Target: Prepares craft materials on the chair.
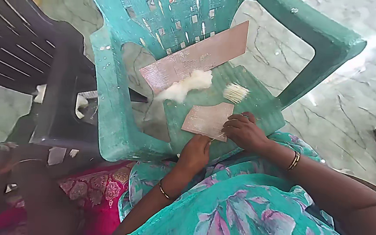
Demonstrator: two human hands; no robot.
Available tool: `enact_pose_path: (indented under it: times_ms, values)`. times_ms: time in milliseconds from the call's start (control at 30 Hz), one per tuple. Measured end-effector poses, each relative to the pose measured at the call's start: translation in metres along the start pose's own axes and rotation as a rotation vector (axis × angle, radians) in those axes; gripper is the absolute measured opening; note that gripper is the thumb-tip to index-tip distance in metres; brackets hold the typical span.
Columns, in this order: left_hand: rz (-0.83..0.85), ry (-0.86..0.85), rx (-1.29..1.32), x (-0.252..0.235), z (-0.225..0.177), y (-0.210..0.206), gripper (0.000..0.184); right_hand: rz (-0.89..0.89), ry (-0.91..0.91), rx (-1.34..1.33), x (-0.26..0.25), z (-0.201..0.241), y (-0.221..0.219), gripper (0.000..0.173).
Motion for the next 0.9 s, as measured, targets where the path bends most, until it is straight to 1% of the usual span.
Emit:
enact_pose_path:
  times_ms: [67,167,300,400,467,567,667,800,900]
  values:
    - [-0.020,-0.023,0.000,0.001,0.001,-0.001,0.025,-0.015,0.027,-0.008,0.000,0.001,-0.002,0.017]
    - [-0.043,-0.052,0.014,0.000,0.003,0.000,0.025,-0.074,0.036,-0.012,0.002,0.000,0.000,0.018]
    - [-0.122,-0.067,0.006,-0.003,0.008,0.008,0.022,-0.130,-0.044,0.002,0.006,-0.012,0.012,0.017]
    - [-0.174,-0.018,0.010,-0.005,0.018,0.014,0.021,-0.166,-0.215,0.011,0.000,-0.031,0.025,0.014]
    - [-0.190,0.008,0.013,-0.008,0.024,0.014,0.021,-0.172,-0.380,0.045,-0.010,-0.051,0.031,0.016]
    - [-0.188,0.002,0.025,-0.011,0.026,0.008,0.021,-0.168,-0.615,0.063,-0.034,-0.082,0.035,0.021]
    - [-0.157,-0.008,0.032,-0.012,0.025,0.004,0.023,-0.128,-0.726,0.095,-0.052,-0.108,0.025,0.025]
    - [-0.139,-0.002,0.033,-0.013,0.027,0.003,0.024,0.046,-0.823,0.046,-0.067,-0.126,0.018,0.030]
    - [-0.134,0.003,0.044,-0.014,0.028,0.005,0.024,0.047,-0.926,-0.025,-0.064,-0.128,0.024,0.033]
Point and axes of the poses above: each hand's wrist, its own x-axis away from the middle knuckle, its own y-axis out of the back of the hand, z = x × y, the point moved 1 cm from there along -x, towards the middle knuckle, and after that the axes turned 5 degrees about y, right-handed, at the moved point
